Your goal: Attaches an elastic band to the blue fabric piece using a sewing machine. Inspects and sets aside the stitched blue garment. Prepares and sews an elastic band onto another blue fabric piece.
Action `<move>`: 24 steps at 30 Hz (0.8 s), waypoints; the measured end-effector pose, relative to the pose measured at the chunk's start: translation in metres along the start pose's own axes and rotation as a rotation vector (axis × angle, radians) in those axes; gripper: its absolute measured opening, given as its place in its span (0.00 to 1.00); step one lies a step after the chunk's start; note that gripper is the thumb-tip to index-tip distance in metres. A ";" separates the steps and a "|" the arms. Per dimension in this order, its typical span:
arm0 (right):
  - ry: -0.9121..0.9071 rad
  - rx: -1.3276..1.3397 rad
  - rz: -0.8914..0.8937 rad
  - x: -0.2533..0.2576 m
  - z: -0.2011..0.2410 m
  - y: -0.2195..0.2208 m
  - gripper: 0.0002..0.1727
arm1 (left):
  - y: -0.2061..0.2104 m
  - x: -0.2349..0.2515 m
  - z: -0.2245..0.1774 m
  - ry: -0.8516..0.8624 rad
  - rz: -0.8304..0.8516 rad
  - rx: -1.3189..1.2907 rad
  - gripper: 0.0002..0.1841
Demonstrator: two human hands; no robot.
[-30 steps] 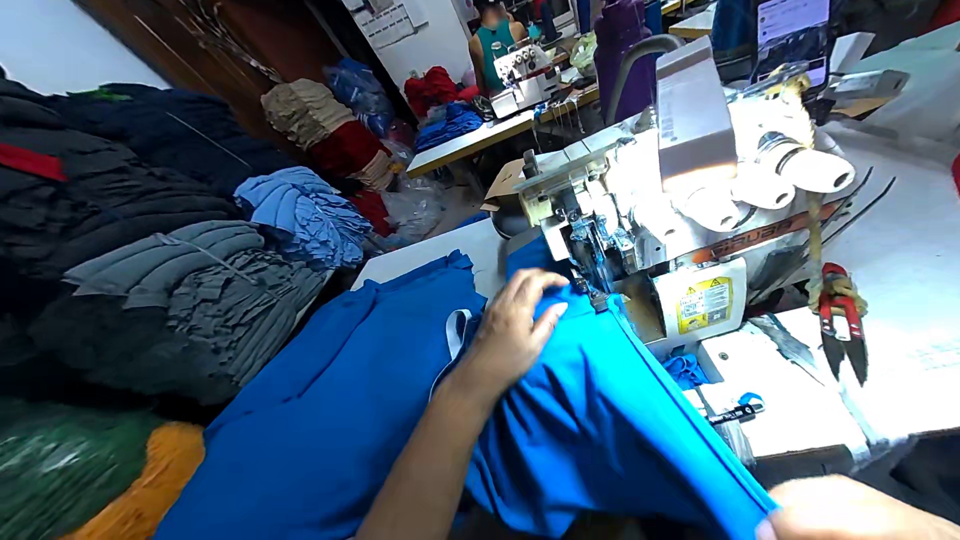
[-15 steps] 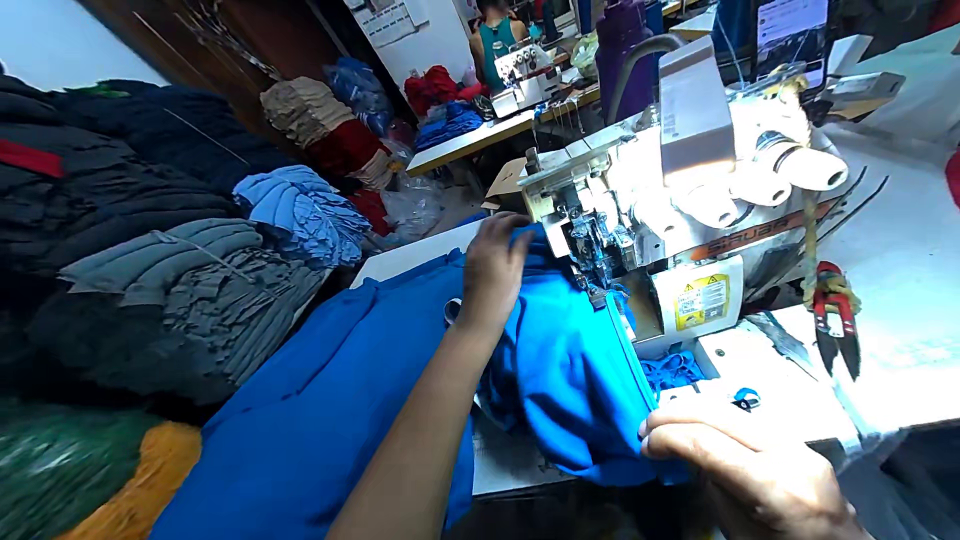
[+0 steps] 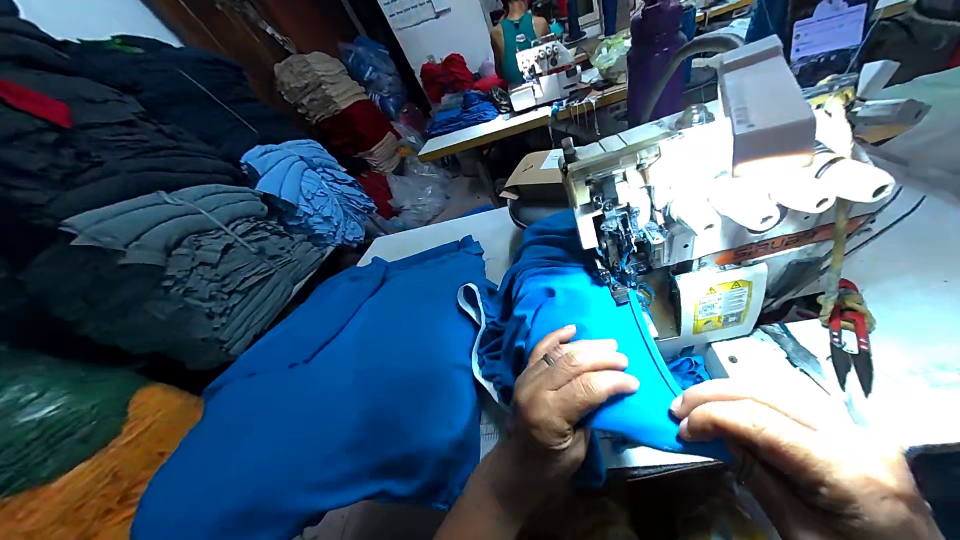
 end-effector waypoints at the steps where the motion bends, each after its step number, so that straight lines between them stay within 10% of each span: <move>1: 0.001 -0.012 0.010 -0.002 -0.002 0.002 0.10 | 0.000 0.001 0.000 0.018 0.060 -0.008 0.09; 15: 0.049 -0.477 -0.068 0.033 -0.063 0.030 0.18 | 0.018 0.038 0.055 -0.180 0.374 0.173 0.17; 24: 0.190 -0.407 -0.015 0.024 -0.071 0.025 0.20 | 0.004 0.042 0.102 -0.338 0.189 0.292 0.20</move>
Point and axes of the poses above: each hand's wrist, its own x-axis towards the middle knuckle, its own y-axis out of the palm, z = x × y, the point moved 10 cm from there along x, towards the middle knuckle, and after that the axes turned 14 degrees about -z, right-handed, at the moved point
